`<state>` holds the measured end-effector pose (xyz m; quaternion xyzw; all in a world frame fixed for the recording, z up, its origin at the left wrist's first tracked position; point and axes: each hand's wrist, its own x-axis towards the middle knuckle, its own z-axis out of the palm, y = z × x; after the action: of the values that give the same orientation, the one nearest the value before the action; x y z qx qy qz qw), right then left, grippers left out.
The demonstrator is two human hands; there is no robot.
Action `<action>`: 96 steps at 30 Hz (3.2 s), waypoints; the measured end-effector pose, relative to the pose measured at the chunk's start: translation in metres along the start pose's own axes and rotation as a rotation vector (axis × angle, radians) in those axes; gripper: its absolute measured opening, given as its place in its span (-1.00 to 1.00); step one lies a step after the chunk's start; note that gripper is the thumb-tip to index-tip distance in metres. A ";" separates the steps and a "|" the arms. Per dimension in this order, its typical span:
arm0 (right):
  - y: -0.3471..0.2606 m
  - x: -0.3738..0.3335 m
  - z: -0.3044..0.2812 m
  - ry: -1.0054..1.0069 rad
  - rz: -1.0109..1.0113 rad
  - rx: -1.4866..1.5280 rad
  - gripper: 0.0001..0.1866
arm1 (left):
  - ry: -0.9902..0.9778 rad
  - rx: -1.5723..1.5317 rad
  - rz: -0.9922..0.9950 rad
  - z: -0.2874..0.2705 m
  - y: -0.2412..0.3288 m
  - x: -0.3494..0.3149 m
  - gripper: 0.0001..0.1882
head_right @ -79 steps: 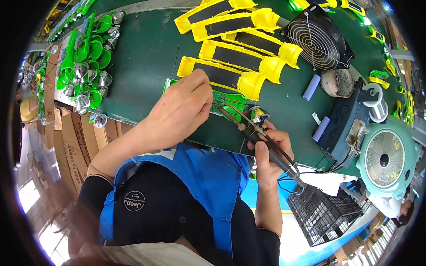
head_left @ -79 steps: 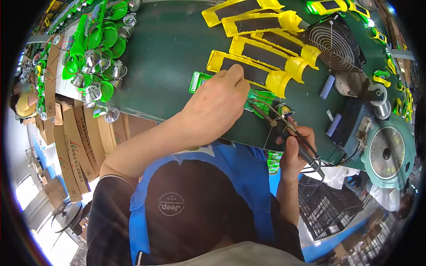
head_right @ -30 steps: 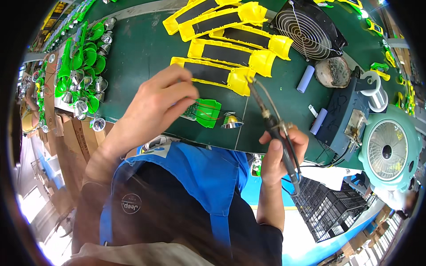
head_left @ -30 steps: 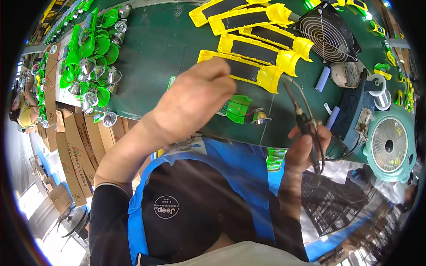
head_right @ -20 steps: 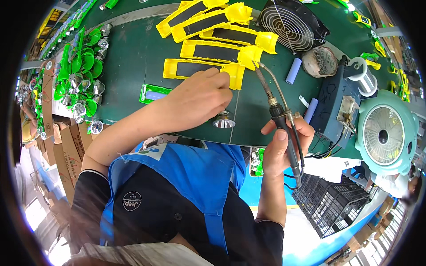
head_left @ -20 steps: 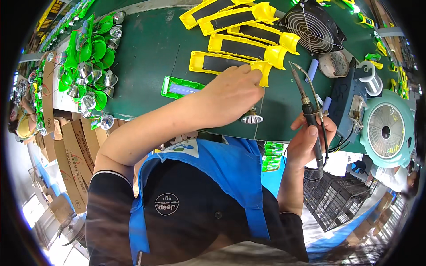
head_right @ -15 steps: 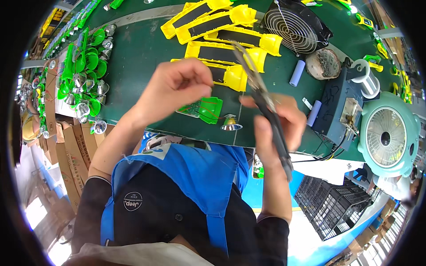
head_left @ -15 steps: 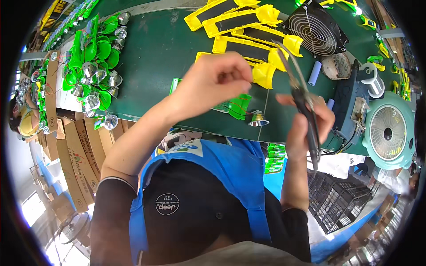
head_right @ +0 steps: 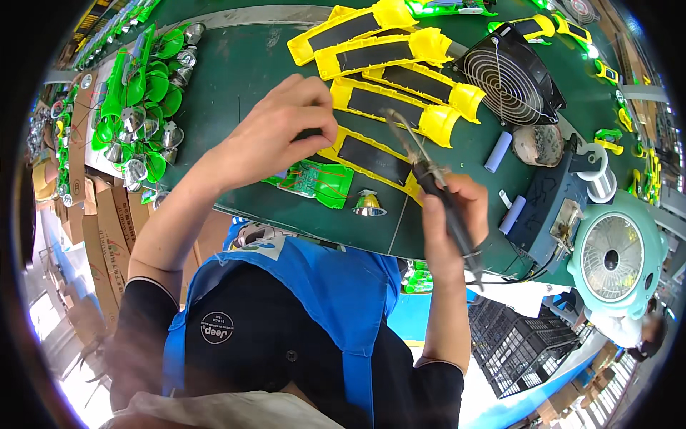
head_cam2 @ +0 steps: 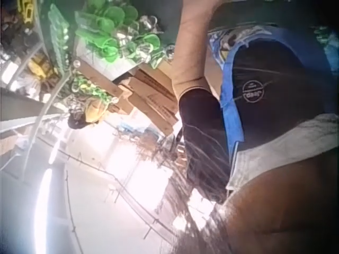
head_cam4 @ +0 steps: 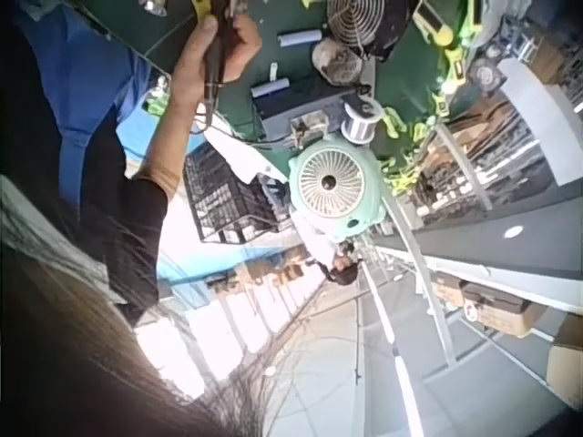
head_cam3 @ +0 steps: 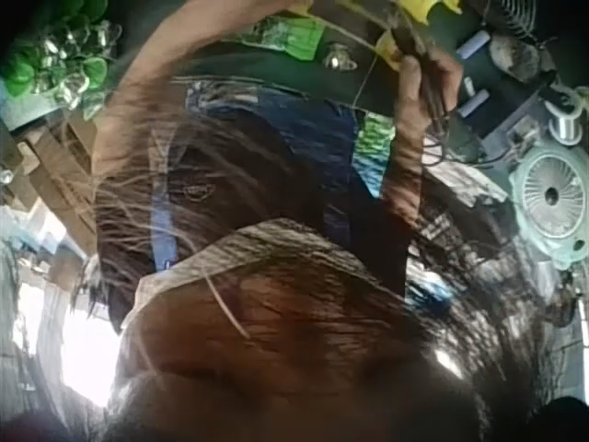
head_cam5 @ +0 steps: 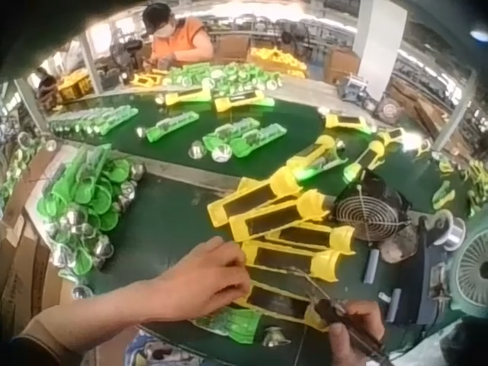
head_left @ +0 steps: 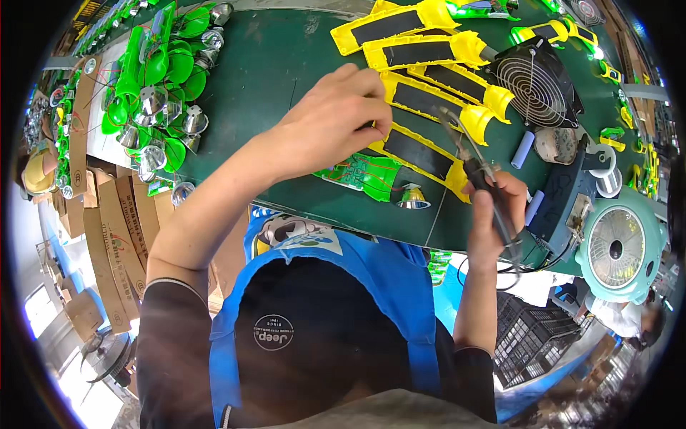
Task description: Soldering internal wiring and batteries for flashlight units on an industrial assembly line.
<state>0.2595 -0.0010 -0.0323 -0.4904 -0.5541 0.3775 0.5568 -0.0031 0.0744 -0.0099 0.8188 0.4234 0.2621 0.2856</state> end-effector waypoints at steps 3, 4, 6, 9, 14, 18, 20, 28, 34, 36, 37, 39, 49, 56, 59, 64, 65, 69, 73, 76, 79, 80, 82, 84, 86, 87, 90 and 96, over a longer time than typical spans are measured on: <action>-0.001 0.007 -0.012 -0.066 0.355 0.250 -0.79 | -0.179 0.264 0.119 0.005 -0.001 0.010 -0.91; 0.004 0.009 -0.013 -0.079 0.401 0.235 -0.81 | -0.178 0.262 0.113 0.005 0.000 0.013 -0.91; 0.003 0.013 -0.011 -0.100 0.429 0.217 -0.81 | -0.228 0.396 0.172 0.007 0.001 0.018 -0.94; 0.004 0.017 -0.007 -0.119 0.464 0.185 -0.82 | -0.225 0.412 0.201 0.010 -0.003 0.021 -0.95; 0.002 0.019 -0.004 -0.160 0.480 0.158 -0.84 | -0.221 0.477 0.218 0.011 -0.001 0.022 -0.95; 0.000 0.019 -0.003 -0.167 0.484 0.150 -0.85 | -0.202 0.490 0.225 0.011 0.000 0.021 -0.95; 0.001 0.018 -0.003 -0.161 0.496 0.144 -0.85 | -0.196 0.490 0.221 0.013 0.000 0.020 -0.95; -0.005 0.016 -0.005 -0.155 0.502 0.064 -0.80 | -0.178 0.479 0.224 0.016 -0.004 0.019 -0.96; 0.004 -0.007 -0.017 -0.028 0.243 0.144 -0.63 | -0.205 0.460 0.216 0.014 -0.001 0.021 -0.97; 0.012 -0.011 -0.015 0.048 0.156 0.141 -0.62 | -0.215 0.462 0.219 0.012 0.000 0.021 -0.97; 0.020 -0.012 -0.015 0.083 0.099 0.138 -0.61 | -0.224 0.460 0.219 0.011 0.001 0.021 -0.97; 0.029 -0.013 -0.014 0.088 0.088 0.198 -0.61 | -0.259 0.483 0.214 0.010 0.003 0.022 -0.96; 0.031 -0.015 -0.012 0.094 0.100 0.215 -0.68 | -0.272 0.502 0.205 0.009 0.008 0.025 -0.93; 0.031 -0.016 -0.015 0.126 0.098 0.162 -0.71 | -0.114 0.285 0.200 -0.004 0.021 0.012 -0.88; 0.034 -0.012 -0.007 0.179 -0.081 0.146 -0.69 | -0.112 0.260 0.194 0.003 0.026 -0.006 -0.81; 0.033 0.006 -0.003 0.213 -0.061 0.127 -0.70 | -0.039 0.223 0.249 0.023 0.028 -0.015 -0.80; 0.033 0.010 0.003 0.209 -0.055 0.167 -0.71 | -0.009 0.220 0.256 0.026 0.031 -0.018 -0.79; 0.035 0.011 0.008 0.163 0.036 0.181 -0.66 | 0.119 0.315 0.154 0.026 0.036 -0.021 -0.75; 0.041 0.010 0.006 0.209 0.008 0.233 -0.66 | -0.005 0.329 0.138 0.020 0.029 -0.024 -0.77; 0.040 0.009 0.005 0.193 -0.001 0.295 -0.64 | 0.048 0.311 0.199 0.026 0.032 -0.021 -0.80; 0.031 0.009 0.016 0.167 0.005 0.239 -0.65 | 0.088 0.306 0.310 0.040 0.047 -0.018 -0.80; 0.028 0.006 0.021 0.166 0.034 0.272 -0.65 | 0.140 0.285 0.308 0.050 0.050 -0.017 -0.81; 0.021 0.002 0.028 0.124 0.095 0.309 -0.64 | 0.223 0.241 0.225 0.063 0.049 -0.012 -0.81; 0.025 -0.003 0.029 0.095 0.065 0.318 -0.64 | 0.244 0.277 0.182 0.070 0.048 -0.009 -0.80; 0.030 -0.008 0.023 0.107 0.078 0.392 -0.63 | 0.192 0.416 0.165 0.071 0.045 -0.006 -0.79; 0.034 -0.009 0.019 0.114 0.076 0.425 -0.62 | 0.188 0.419 0.178 0.072 0.044 -0.004 -0.85; 0.025 -0.011 0.003 0.166 0.164 0.562 -0.61 | 0.088 0.469 0.171 0.072 0.046 0.001 -0.91; 0.020 0.007 -0.061 -0.025 0.287 0.454 -0.75 | -0.089 0.512 0.138 0.062 0.052 0.012 -0.95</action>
<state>0.3230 0.0028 -0.0442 -0.4215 -0.3870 0.5733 0.5864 0.0726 0.0443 -0.0153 0.9021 0.4061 0.1289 0.0689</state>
